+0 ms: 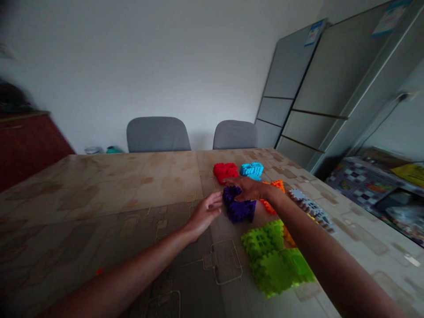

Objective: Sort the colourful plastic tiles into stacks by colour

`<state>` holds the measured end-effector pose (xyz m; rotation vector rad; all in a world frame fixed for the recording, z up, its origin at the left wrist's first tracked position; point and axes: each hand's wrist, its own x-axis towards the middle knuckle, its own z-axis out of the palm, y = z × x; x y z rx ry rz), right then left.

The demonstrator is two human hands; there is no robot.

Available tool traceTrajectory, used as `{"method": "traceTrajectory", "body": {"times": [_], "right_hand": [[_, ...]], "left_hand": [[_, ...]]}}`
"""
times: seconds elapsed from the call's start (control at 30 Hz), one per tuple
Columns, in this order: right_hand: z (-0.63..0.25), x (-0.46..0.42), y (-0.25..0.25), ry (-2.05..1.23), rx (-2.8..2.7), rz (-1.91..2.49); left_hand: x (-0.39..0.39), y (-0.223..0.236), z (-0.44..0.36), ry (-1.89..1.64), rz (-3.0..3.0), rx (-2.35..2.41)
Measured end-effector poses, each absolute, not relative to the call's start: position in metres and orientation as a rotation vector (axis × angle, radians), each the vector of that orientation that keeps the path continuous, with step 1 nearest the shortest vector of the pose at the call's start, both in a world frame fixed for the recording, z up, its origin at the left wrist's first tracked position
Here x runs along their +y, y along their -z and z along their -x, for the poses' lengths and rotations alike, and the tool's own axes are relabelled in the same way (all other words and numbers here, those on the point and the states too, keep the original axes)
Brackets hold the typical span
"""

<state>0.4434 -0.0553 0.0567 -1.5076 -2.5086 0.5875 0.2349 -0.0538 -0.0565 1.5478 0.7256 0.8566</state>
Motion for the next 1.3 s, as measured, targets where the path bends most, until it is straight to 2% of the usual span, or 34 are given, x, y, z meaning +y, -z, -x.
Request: {"method": "traceTrajectory", "body": {"times": [0.23, 0.73, 1.03, 1.3], "right_hand": [[-0.456, -0.072, -0.075, -0.398, -2.434, 1.627], [-0.449, -0.123, -0.062, -0.440, -2.500, 1.807], [-0.452, -0.118, -0.060, -0.322, -2.425, 1.902], [-0.448, -0.120, -0.060, -0.371, -2.450, 1.900]], "left_hand": [[-0.053, 0.051, -0.235, -0.828, -1.502, 0.718], [-0.102, 0.047, -0.224, -0.613, -1.432, 0.834], [-0.101, 0.046, -0.228, -0.707, -1.537, 0.865], [-0.107, 0.045, -0.234, -0.744, -1.623, 0.806]]}}
